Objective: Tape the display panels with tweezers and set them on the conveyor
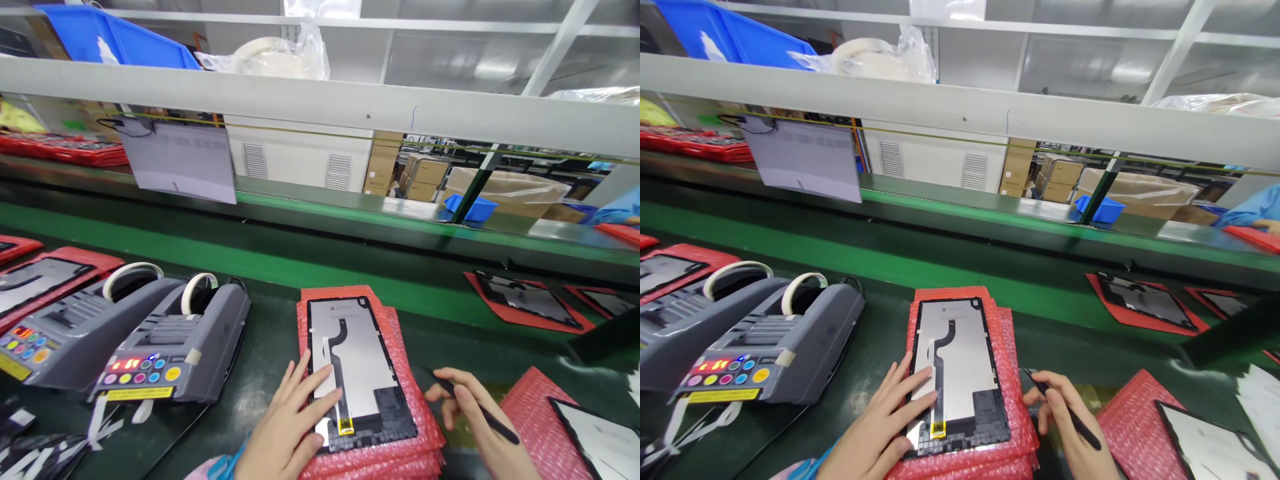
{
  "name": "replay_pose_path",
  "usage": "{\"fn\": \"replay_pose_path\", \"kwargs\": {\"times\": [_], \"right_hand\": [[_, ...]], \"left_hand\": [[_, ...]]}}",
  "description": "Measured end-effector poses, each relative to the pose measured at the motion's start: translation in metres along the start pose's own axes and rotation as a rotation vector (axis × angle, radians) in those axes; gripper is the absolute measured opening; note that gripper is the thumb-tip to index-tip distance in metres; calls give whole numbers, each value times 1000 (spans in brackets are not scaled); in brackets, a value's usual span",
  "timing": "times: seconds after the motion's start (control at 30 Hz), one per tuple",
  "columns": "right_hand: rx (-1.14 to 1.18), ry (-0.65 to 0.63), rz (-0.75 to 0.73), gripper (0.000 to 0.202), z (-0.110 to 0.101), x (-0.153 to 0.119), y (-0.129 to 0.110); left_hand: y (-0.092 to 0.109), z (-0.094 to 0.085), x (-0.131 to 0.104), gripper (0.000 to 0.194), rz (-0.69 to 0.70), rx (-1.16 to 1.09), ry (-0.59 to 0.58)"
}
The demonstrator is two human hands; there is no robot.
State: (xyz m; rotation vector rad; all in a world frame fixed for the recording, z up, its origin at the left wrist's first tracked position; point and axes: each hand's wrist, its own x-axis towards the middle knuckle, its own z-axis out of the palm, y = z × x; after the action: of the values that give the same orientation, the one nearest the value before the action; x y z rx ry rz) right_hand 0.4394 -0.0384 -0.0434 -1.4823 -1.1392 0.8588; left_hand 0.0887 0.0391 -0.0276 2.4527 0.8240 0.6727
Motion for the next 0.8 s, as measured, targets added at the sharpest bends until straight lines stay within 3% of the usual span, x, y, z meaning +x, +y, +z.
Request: {"fn": "replay_pose_path", "kwargs": {"times": [0.17, 0.3, 0.4, 0.5, 0.63, 0.7, 0.8], "right_hand": [[-21, -7, -40, 35, 5, -9, -4], [-27, -11, -12, 46, 3, 1, 2], [32, 49, 2, 54, 4, 9, 3], [29, 164, 20, 48, 10, 6, -8], [71, 196, 44, 48, 8, -1, -12], [77, 164, 89, 50, 0, 1, -1], [38, 87, 213, 51, -8, 14, 16]], "left_hand": [[6, 6, 0, 57, 11, -23, 47], [9, 6, 2, 55, 5, -62, 63], [8, 4, 1, 52, 7, -77, 66], [4, 1, -1, 50, -12, -81, 67], [-3, -4, -6, 46, -47, -124, 163], [-7, -5, -8, 44, -153, -212, 239], [-10, -4, -7, 54, -451, -444, 320]]}}
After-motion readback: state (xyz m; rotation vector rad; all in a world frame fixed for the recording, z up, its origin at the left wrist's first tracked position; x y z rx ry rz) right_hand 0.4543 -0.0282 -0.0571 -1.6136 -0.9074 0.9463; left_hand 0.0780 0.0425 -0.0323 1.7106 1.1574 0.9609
